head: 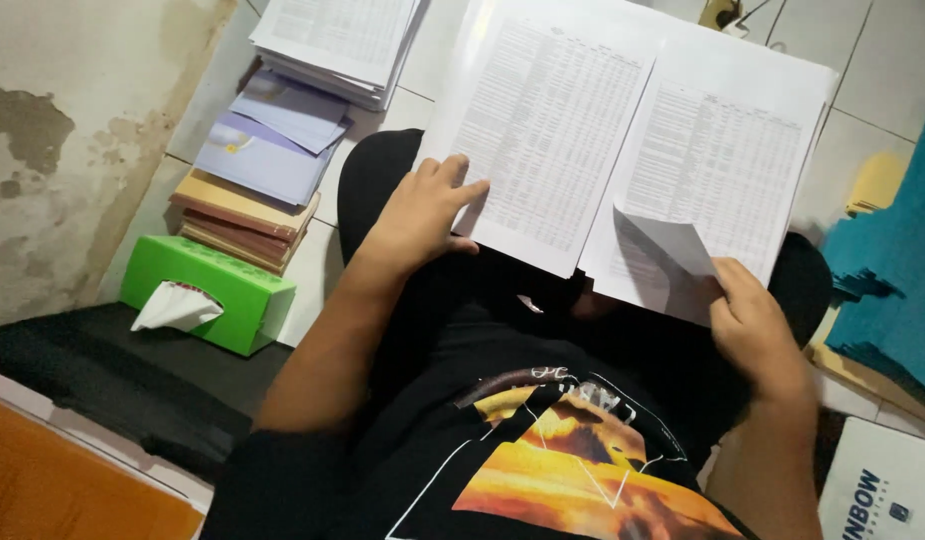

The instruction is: A person sits on the floor and flips through a large stack of printed pages, likely sorting or inspecting them.

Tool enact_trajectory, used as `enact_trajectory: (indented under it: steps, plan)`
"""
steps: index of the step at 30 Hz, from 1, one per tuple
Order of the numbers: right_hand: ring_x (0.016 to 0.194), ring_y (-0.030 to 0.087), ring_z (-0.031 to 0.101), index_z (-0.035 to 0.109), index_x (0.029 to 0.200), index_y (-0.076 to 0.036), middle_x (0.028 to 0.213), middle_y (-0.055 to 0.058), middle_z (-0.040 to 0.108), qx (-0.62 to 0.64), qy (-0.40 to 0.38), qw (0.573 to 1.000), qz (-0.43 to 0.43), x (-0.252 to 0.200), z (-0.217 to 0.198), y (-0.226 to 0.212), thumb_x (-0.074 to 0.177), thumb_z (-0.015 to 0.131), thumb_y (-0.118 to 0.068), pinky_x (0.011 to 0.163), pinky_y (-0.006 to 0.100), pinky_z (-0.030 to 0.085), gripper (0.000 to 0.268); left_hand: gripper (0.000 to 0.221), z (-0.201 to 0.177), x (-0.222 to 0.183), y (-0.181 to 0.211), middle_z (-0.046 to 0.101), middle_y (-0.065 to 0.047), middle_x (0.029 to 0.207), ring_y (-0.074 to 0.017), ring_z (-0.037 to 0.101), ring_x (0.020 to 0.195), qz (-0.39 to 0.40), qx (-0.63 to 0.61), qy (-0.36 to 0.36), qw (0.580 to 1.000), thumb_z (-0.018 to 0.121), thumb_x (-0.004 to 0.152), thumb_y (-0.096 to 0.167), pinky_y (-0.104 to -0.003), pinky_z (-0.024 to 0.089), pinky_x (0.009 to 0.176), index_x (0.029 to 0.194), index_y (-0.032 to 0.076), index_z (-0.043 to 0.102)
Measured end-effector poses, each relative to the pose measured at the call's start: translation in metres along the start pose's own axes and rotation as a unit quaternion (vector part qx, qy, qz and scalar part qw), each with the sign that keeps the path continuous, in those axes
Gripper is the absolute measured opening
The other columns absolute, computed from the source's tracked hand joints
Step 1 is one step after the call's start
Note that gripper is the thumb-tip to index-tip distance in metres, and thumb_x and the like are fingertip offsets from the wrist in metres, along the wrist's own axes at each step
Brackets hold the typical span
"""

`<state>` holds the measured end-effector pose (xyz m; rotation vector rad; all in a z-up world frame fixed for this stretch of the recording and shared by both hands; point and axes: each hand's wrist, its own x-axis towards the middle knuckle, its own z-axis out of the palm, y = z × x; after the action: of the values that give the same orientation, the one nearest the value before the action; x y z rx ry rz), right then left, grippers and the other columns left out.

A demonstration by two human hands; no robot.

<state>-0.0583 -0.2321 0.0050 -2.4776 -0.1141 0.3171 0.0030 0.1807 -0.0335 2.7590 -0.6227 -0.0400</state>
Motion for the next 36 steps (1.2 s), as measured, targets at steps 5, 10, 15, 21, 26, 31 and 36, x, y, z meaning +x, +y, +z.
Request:
enact_trajectory:
  steps: [5, 10, 15, 21, 26, 31, 36]
  plan:
    - [0.097, 0.039, 0.063, 0.06, 0.141, 0.008, 0.116, 0.026, 0.068, -0.067, 0.033, 0.995, 0.063, -0.003, -0.036, -0.095, 0.084, 0.041, 0.011, 0.087, 0.043, 0.047, 0.059, 0.074, -0.008, 0.002, -0.004, 0.056, -0.012, 0.122, -0.0297, 0.062, 0.092, 0.014, -0.016, -0.013, 1.0, 0.095, 0.059, 0.031, -0.038, 0.05, 0.086, 0.126, 0.017, 0.067]
    - [0.125, 0.037, 0.055, 0.051, 0.149, -0.009, 0.151, 0.014, 0.054, -0.112, 0.003, 0.991, 0.072, 0.027, 0.002, -0.168, 0.089, 0.045, 0.004, 0.103, 0.049, 0.045, 0.061, 0.036, -0.01, 0.012, -0.017, 0.064, -0.007, 0.095, -0.0271, 0.067, 0.075, 0.087, 0.053, 0.0, 0.995, 0.088, 0.064, 0.027, -0.039, 0.053, 0.075, 0.096, 0.016, 0.077]
    - [0.128, 0.032, 0.062, 0.058, 0.143, -0.003, 0.141, 0.018, 0.063, -0.181, 0.085, 0.939, -0.281, 0.074, 0.094, -0.158, 0.099, 0.045, -0.008, 0.1, 0.041, 0.053, 0.045, 0.042, -0.017, 0.014, -0.026, 0.075, -0.005, 0.099, -0.0253, 0.073, 0.081, 0.142, 0.116, -0.043, 0.982, 0.086, 0.07, 0.054, -0.037, 0.051, 0.076, 0.099, 0.025, 0.08]
    - [0.127, 0.034, 0.063, 0.059, 0.139, 0.001, 0.137, 0.022, 0.065, -0.188, 0.088, 0.935, -0.289, 0.081, 0.127, -0.163, 0.1, 0.043, -0.006, 0.098, 0.039, 0.053, 0.043, 0.048, -0.024, 0.004, -0.034, 0.074, -0.001, 0.073, -0.0234, 0.07, 0.076, 0.18, 0.117, -0.066, 0.974, 0.085, 0.064, 0.061, -0.036, 0.048, 0.079, 0.088, 0.02, 0.078]
    - [0.133, 0.036, 0.058, 0.055, 0.143, 0.003, 0.142, 0.024, 0.061, -0.188, 0.055, 0.94, -0.28, 0.082, 0.136, -0.159, 0.1, 0.045, -0.005, 0.105, 0.041, 0.049, 0.045, 0.04, -0.015, 0.006, -0.046, 0.077, -0.003, 0.082, -0.0233, 0.071, 0.092, 0.191, 0.102, -0.03, 0.976, 0.086, 0.071, 0.053, -0.036, 0.044, 0.088, 0.093, 0.019, 0.079]
    - [0.132, 0.037, 0.058, 0.055, 0.143, 0.004, 0.142, 0.025, 0.061, -0.189, 0.046, 0.941, -0.277, 0.083, 0.138, -0.163, 0.099, 0.047, -0.003, 0.106, 0.043, 0.049, 0.044, 0.043, -0.011, 0.01, -0.054, 0.079, 0.0, 0.086, -0.0203, 0.071, 0.1, 0.194, 0.087, -0.016, 0.977, 0.084, 0.069, 0.057, -0.036, 0.044, 0.091, 0.094, 0.022, 0.08]
    - [0.137, 0.038, 0.053, 0.052, 0.146, 0.003, 0.149, 0.025, 0.055, -0.157, 0.028, 0.95, -0.267, 0.085, 0.141, -0.161, 0.097, 0.048, -0.003, 0.11, 0.045, 0.045, 0.049, 0.011, -0.015, 0.002, -0.047, 0.077, 0.0, 0.075, -0.0194, 0.072, 0.087, 0.214, 0.098, 0.011, 0.972, 0.084, 0.08, 0.03, -0.035, 0.049, 0.084, 0.084, 0.022, 0.078]
